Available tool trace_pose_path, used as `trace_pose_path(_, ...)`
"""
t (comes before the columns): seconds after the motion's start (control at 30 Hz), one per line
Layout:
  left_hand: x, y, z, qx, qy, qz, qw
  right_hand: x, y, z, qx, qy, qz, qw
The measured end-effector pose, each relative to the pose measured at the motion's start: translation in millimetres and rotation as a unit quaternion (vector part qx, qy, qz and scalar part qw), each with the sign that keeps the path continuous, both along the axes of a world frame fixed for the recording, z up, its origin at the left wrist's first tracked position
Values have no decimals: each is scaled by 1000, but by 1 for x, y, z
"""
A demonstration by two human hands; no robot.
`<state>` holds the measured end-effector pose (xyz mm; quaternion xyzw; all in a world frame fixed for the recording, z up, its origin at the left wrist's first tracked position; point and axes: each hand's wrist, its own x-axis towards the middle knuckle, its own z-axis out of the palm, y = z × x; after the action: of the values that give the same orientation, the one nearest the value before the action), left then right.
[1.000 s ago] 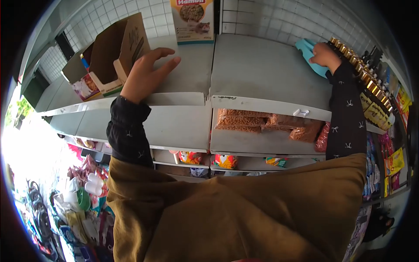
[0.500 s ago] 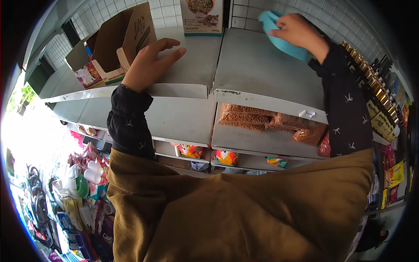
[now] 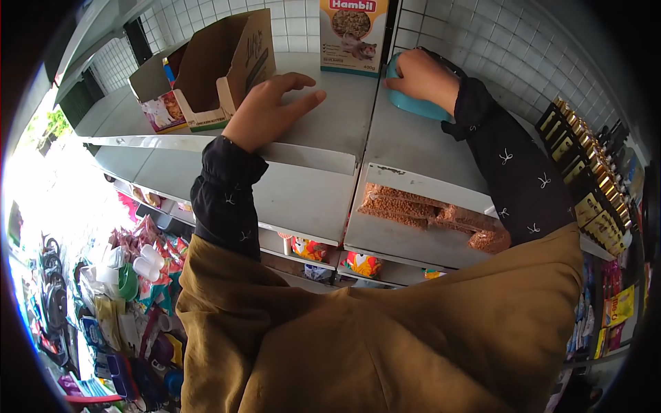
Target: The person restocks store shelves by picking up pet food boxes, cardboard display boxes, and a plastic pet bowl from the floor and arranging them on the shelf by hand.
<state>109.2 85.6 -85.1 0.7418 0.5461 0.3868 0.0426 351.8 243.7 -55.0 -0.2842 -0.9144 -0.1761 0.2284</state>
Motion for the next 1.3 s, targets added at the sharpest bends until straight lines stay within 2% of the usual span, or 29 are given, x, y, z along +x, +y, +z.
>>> trace_pose_path(0.03,0,0,1,2,2,0,1000,-2,-4,7,2,2,0,1000)
trace_pose_path(0.13,1,0,0,17,-7,4,1000,-8,-13,38,-69,-63,-139,986)
trace_pose_path(0.17,1,0,0,20,-5,5,1000,-8,-8,39,-67,-61,-139,986)
trace_pose_path(0.27,2,-2,1,12,-21,7,1000,-10,16,40,-7,202,-50,978)
trace_pose_path(0.3,2,-2,1,16,-19,8,1000,-11,19,44,-4,204,-48,978)
trace_pose_path(0.4,3,-3,2,6,-26,13,1000,-14,24,61,23,241,58,969)
trace_pose_path(0.57,4,-1,3,2,-34,21,999,-22,38,86,91,219,141,961)
trace_pose_path(0.67,0,14,13,150,49,-5,988,-24,71,81,166,146,157,963)
trace_pose_path(0.7,5,17,26,154,51,-1,987,-25,68,83,170,147,161,961)
trace_pose_path(0.77,16,29,57,283,100,12,954,-26,58,78,111,177,151,966)
trace_pose_path(0.8,17,42,70,286,102,16,953,-26,52,76,81,190,145,968)
trace_pose_path(0.87,19,66,94,361,114,41,925,-26,40,76,64,192,161,966)
trace_pose_path(0.93,16,83,97,374,116,52,919,-25,24,76,24,195,188,962)
trace_pose_path(1.03,12,96,93,402,127,67,904,-20,-2,72,45,192,223,955)
trace_pose_path(1.13,14,83,85,238,19,-78,968,-12,-14,55,65,203,256,943)
trace_pose_path(1.23,20,64,74,287,43,-73,954,-8,-14,40,84,229,286,927)
trace_pose_path(1.3,21,58,67,312,47,-75,946,-3,-16,34,145,220,320,910)
